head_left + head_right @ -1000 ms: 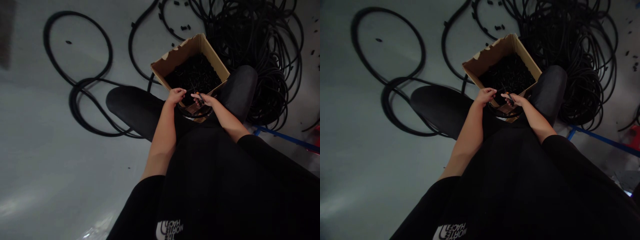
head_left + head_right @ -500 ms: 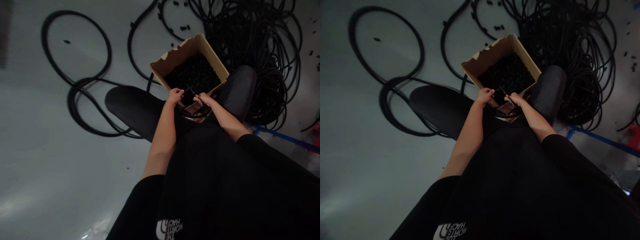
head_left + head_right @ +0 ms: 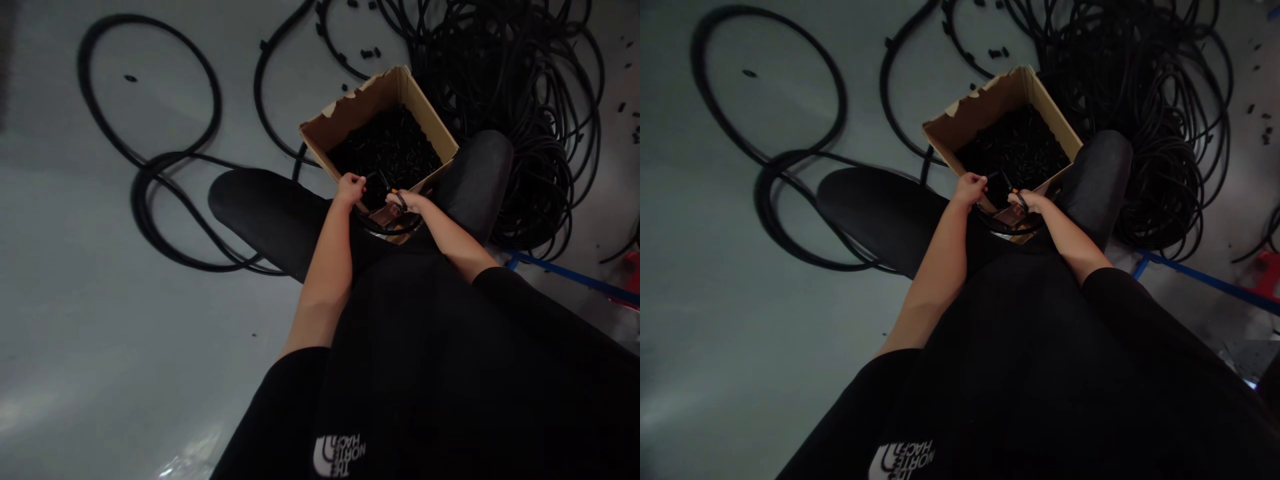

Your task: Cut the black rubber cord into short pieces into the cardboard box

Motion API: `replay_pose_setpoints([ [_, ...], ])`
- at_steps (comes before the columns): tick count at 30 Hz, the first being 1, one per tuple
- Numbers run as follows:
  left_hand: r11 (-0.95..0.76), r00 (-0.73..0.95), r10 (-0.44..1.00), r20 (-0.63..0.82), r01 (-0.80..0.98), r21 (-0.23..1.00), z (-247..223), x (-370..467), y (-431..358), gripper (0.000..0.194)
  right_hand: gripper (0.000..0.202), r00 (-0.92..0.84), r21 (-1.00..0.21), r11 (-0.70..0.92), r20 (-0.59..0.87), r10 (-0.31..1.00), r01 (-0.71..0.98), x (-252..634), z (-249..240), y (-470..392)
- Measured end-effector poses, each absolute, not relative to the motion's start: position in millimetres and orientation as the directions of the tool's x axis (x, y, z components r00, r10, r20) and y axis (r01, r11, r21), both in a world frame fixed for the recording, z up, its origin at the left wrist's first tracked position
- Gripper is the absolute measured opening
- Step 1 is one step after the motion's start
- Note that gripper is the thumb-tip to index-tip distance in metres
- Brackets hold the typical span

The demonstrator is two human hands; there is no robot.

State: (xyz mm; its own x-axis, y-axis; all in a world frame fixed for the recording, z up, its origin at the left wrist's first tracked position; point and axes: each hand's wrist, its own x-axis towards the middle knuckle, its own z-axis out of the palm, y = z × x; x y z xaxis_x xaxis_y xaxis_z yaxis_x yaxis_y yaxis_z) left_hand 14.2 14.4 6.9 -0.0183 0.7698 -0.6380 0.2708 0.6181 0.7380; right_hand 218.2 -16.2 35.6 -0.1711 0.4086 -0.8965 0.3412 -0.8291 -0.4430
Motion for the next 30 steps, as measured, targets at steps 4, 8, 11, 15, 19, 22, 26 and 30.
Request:
replay_pose_setpoints([
  [4, 0.651, -0.034, 0.745, -0.667, 0.259, 0.714, 15.9, 19.3, 11.4, 0.023, 0.025, -0.23, -0.438, -0.847, -0.895, 0.381, 0.302, 215.9, 42.8, -15.1],
  [8, 0.654, 0.045, 0.727, -0.686, 0.259, 0.71, 24.4, 24.2, 8.0, 0.026, 0.027, -0.238, -0.455, -0.849, -0.885, 0.399, 0.268, 217.2, 43.4, -14.5],
  [11, 0.646, 0.101, 0.716, -0.69, 0.278, 0.711, 26.7, 25.3, 6.7, 0.024, 0.028, -0.266, -0.462, -0.852, -0.878, 0.399, 0.246, 220.1, 40.8, -14.9],
  [15, 0.623, 0.152, 0.714, -0.684, 0.308, 0.719, 25.6, 24.6, 6.4, 0.024, 0.038, -0.31, -0.462, -0.858, -0.869, 0.387, 0.224, 222.5, 38.6, -15.1],
  [19, 0.609, 0.128, 0.721, -0.681, 0.351, 0.711, 22.2, 24.3, 6.8, 0.024, 0.05, -0.347, -0.486, -0.846, -0.849, 0.399, 0.218, 222.8, 37.9, -14.9],
  [22, 0.586, 0.133, 0.732, -0.668, 0.376, 0.717, 20.7, 23.8, 6.5, 0.021, 0.054, -0.347, -0.502, -0.822, -0.846, 0.404, 0.268, 223.7, 36.7, -15.3],
  [26, 0.545, 0.197, 0.737, -0.646, 0.392, 0.741, 20.1, 22.4, 6.0, 0.019, 0.048, -0.31, -0.495, -0.803, -0.861, 0.402, 0.332, 224.7, 34.8, -15.8],
  [30, 0.499, 0.193, 0.764, -0.615, 0.427, 0.754, 15.0, 19.6, 7.6, 0.016, 0.049, -0.251, -0.486, -0.803, -0.872, 0.42, 0.345, 222.2, 32.3, -16.5],
])
